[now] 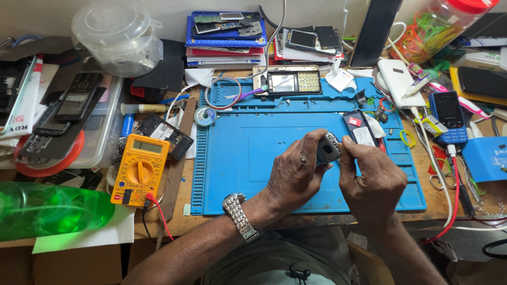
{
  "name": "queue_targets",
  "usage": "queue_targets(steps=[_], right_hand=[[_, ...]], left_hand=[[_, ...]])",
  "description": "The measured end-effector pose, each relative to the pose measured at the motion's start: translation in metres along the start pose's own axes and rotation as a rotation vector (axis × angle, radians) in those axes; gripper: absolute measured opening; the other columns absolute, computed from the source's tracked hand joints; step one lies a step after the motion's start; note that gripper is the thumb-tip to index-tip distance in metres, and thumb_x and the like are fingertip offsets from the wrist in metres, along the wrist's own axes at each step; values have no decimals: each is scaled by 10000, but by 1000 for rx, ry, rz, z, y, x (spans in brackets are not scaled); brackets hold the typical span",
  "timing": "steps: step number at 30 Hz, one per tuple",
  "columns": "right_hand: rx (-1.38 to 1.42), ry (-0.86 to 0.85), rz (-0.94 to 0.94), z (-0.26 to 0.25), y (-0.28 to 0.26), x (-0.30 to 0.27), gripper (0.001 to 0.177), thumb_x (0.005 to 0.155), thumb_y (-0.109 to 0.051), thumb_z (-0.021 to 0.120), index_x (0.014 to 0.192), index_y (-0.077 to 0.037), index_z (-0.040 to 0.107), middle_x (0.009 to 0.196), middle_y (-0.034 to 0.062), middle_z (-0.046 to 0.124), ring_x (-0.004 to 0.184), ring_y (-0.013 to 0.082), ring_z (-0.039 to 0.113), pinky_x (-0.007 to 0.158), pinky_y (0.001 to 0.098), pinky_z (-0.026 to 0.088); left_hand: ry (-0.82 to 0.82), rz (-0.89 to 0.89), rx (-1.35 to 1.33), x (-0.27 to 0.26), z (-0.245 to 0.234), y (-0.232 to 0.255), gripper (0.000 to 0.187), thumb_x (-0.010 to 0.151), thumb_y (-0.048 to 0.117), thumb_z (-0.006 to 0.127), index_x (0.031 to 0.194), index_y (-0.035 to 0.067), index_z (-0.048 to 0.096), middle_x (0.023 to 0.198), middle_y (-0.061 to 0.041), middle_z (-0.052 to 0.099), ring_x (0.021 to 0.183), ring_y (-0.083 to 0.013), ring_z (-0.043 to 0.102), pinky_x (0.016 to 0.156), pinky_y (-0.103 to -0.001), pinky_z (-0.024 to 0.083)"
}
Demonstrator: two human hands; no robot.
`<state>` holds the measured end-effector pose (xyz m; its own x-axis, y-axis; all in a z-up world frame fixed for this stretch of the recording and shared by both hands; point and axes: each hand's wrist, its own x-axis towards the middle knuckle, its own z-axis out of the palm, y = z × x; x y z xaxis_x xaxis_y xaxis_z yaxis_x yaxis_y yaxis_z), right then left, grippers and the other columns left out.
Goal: The person disassembles a mobile phone on a cluttered workbench. They use a screwdriver to remove screws and a plastic pry tool to separate the phone's casing and internal components. The person then uses tweezers to handle small parts inside the device.
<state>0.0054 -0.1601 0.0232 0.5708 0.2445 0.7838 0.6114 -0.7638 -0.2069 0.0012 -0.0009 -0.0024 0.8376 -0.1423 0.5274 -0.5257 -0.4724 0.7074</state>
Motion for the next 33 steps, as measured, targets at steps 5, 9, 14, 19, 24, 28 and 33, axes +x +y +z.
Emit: queue_targets(steps=[5,9,14,19,24,28,33], right_hand=[[132,-29,107,4,7,9,138,1003,-26,801,1116,-4,726,989,144,750,871,199,747,777,317,567],[587,109,491,-8,11,22,84,1096,-2,725,1174,-3,693,1002,126,752,918,145,766,803,225,600],[838,-178,532,-20,5,14,141,896,27,679,1025,-25,661,1281,84,698,1111,129,711,834,219,584],[561,-252,402,-4,9,-15,219,837,50,798,1036,-29,751,1012,77,741,862,133,684,713,246,533],[676,-278,296,0,57,-20,234,822,46,789,1029,-60,761,979,54,718,881,144,687,743,257,530],[873,-643,63,4,96,4,245,759,20,801,981,-73,755,1005,58,738,914,159,724,762,286,574],[907,-460,357,19,70,-10,149,935,27,747,1073,-30,748,981,91,733,910,157,701,808,277,573]], left_hand=[[48,71,6,-2,1,1,627,850,69,797,1355,73,425,1044,-135,669,940,-324,704,732,-435,601],[122,147,73,1,-8,-2,588,862,19,766,1357,139,471,1204,-106,631,1116,-304,666,905,-464,546],[159,165,245,3,-16,-6,579,882,-14,761,1366,254,589,1236,-26,587,1249,-257,561,1079,-494,440],[145,231,91,8,-20,-3,642,899,-44,750,1453,207,544,1388,-87,553,1394,-276,464,1180,-407,452],[-202,-217,-760,22,-63,-16,508,1002,354,599,1432,86,564,1388,-102,587,1250,-226,561,1070,-360,498],[-774,-574,-1026,21,-58,-35,730,1067,611,378,1539,69,503,1227,-188,664,951,-265,707,857,-404,599],[-561,-593,-1159,15,-42,-46,765,1046,480,509,1643,246,92,1229,-151,612,1032,-266,694,858,-420,603]])
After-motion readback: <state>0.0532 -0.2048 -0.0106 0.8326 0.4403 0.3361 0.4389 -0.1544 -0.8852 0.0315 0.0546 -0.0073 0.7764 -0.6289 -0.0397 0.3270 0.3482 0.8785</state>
